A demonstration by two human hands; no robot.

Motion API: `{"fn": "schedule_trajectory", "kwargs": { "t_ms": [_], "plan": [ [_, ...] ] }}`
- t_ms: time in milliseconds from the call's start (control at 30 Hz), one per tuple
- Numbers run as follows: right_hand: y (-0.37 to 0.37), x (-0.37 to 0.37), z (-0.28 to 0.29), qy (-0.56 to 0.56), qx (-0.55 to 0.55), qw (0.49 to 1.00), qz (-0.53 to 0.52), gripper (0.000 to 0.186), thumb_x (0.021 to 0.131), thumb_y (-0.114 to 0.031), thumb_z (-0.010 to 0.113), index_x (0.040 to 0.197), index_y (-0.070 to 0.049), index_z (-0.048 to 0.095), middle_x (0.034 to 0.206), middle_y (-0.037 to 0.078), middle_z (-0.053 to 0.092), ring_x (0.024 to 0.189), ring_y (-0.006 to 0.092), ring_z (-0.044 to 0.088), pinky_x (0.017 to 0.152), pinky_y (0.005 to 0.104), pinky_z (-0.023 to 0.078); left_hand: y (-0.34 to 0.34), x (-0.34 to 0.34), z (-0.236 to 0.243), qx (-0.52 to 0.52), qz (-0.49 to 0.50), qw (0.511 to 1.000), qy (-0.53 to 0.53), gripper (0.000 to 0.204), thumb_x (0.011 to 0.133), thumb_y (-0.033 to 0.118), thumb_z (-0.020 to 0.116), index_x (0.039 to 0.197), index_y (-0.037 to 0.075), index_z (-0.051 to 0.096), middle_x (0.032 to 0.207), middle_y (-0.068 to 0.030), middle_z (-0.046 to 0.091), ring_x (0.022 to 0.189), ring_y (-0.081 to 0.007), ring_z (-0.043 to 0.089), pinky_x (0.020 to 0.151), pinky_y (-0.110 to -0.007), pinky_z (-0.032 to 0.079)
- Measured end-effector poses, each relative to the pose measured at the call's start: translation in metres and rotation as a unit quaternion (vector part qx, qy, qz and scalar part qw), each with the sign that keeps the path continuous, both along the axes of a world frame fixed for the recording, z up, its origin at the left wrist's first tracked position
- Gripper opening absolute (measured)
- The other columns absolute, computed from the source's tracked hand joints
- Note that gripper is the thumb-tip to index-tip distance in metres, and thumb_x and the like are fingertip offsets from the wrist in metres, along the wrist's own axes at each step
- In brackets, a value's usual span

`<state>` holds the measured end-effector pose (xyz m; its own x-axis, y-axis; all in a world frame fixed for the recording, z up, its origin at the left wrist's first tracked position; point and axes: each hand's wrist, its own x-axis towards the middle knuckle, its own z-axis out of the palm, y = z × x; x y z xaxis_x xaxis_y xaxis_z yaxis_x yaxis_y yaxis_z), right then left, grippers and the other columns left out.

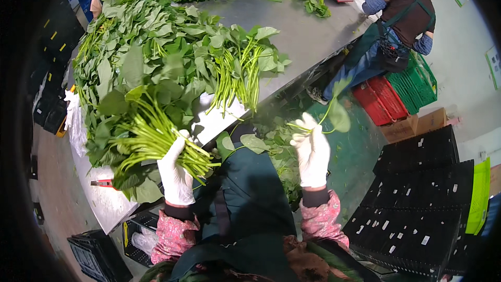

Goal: The recorder is sorting and bunching green leafy vegetables on a metal table, using a knife to trim stems.

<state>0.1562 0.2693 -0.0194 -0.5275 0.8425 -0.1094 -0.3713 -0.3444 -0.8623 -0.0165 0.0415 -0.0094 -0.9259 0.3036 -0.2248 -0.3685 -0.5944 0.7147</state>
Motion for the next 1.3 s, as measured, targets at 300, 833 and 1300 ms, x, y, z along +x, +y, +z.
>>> {"fn": "schedule_trajectory", "kwargs": {
  "t_ms": [300,833,1300],
  "plan": [
    [-0.009,-0.073,-0.02,-0.187,0.137,0.954,0.188,0.028,0.098,-0.023,0.058,0.113,-0.002,0.068,0.088,0.003,0.067,0.066,0.0058,0.055,0.061,0.0206,0.045,-0.004,-0.008,-0.005,-0.041,-0.002,0.999,0.015,0.023,0.088,0.0,0.063,0.111,-0.002,0.06,0.102,-0.0115,0.067,0.084,-0.0207,0.067,0.077,-0.033,0.056],
    [0.012,-0.141,-0.062,-0.306,0.483,0.82,-0.029,0.015,0.088,-0.019,0.068,0.099,-0.009,0.07,0.088,0.009,0.067,0.073,0.0215,0.066,0.069,0.0319,0.052,-0.013,-0.024,-0.045,0.044,-0.109,0.986,-0.115,0.051,0.083,-0.004,0.063,0.133,0.0,0.05,0.104,-0.0147,0.065,0.088,-0.0236,0.065,0.076,-0.031,0.055],
    [-0.032,-0.196,-0.067,-0.392,0.622,0.675,0.055,0.035,0.088,-0.044,0.062,0.081,-0.01,0.064,0.069,0.013,0.065,0.063,0.0318,0.065,0.058,0.0426,0.049,-0.028,-0.011,0.009,-0.028,0.044,0.998,0.027,0.042,0.087,-0.003,0.064,0.127,0.001,0.051,0.102,-0.0095,0.065,0.084,-0.0188,0.064,0.075,-0.031,0.054]
  ]
}}
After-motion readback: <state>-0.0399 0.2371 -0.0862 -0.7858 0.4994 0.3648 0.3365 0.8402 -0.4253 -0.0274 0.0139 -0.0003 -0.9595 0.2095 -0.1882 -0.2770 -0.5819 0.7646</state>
